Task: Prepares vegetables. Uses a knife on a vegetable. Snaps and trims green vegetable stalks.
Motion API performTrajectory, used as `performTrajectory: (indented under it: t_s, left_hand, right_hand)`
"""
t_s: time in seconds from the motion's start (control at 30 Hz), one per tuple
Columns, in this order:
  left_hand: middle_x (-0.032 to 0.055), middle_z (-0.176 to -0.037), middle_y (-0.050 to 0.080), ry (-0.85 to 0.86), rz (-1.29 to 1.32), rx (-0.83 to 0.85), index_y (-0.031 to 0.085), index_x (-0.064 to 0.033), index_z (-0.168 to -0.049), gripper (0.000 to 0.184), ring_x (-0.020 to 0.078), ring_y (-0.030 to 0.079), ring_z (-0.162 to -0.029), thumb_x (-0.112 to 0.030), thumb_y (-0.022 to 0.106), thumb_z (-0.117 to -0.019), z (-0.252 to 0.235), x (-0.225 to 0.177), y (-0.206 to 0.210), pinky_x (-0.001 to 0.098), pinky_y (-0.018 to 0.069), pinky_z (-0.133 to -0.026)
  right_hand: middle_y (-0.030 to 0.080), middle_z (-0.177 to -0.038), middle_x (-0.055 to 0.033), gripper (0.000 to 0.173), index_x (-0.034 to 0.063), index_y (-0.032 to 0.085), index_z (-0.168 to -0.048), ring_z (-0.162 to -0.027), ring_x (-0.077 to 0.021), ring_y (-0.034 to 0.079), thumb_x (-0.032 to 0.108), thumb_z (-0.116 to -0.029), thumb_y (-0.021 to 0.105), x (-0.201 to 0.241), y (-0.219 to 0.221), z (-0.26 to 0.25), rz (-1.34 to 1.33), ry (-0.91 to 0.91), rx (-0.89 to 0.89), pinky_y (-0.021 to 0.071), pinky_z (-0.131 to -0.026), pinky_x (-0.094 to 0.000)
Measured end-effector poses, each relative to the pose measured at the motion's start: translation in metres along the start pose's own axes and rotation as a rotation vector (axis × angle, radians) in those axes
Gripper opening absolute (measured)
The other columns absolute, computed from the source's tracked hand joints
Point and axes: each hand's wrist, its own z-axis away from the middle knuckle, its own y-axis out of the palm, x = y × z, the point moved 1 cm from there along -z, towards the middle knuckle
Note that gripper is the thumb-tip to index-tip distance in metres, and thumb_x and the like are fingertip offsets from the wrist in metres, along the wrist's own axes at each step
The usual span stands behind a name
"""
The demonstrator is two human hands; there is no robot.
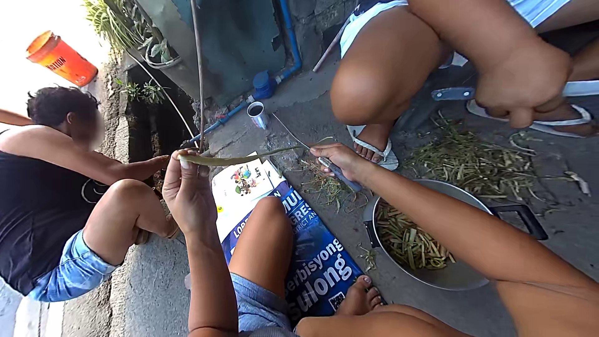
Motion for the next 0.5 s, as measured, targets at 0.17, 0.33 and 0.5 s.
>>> performTrajectory:
  t_s: [0.17, 0.33, 0.5]
  left_hand:
    - [-0.0036, -0.096, 0.071, -0.001, -0.042, 0.043, 0.073, -0.0135, -0.104, 0.019, 0.004, 0.065, -0.082, -0.011, 0.055, -0.1051, 0.002, 0.009, 0.002, 0.0194, 0.0549, -0.077]
    - [-0.006, -0.096, 0.07, 0.005, -0.088, 0.112, 0.074, -0.0135, -0.106, 0.02, 0.0017, 0.064, -0.081, -0.01, 0.055, -0.1048, 0.007, 0.016, 0.02, 0.0186, 0.0553, -0.076]
    - [-0.0066, -0.096, 0.073, 0.031, -0.116, 0.119, 0.077, -0.0146, -0.104, 0.018, 0.0012, 0.066, -0.083, -0.012, 0.059, -0.1035, 0.017, 0.019, 0.041, 0.0196, 0.0564, -0.076]
  right_hand:
    - [0.053, -0.079, -0.0021, 0.038, 0.0062, 0.059, -0.138, -0.048, -0.0044, 0.039, 0.029, -0.1089, 0.052, 0.021, 0.007, 0.023, 0.147, -0.196, 0.001, 0.0354, -0.044, -0.0184]
    - [0.061, -0.082, 0.0009, 0.042, 0.0061, 0.054, -0.146, -0.053, -0.0018, 0.047, 0.018, -0.1063, 0.052, 0.056, 0.058, 0.1, -0.021, -0.706, 0.325, 0.042, -0.047, -0.0166]
    - [0.064, -0.085, -0.0019, 0.041, 0.0034, 0.057, -0.144, -0.056, 0.0007, 0.048, 0.011, -0.103, 0.058, 0.067, 0.091, 0.136, -0.078, -0.779, 0.505, 0.0406, -0.049, -0.0128]
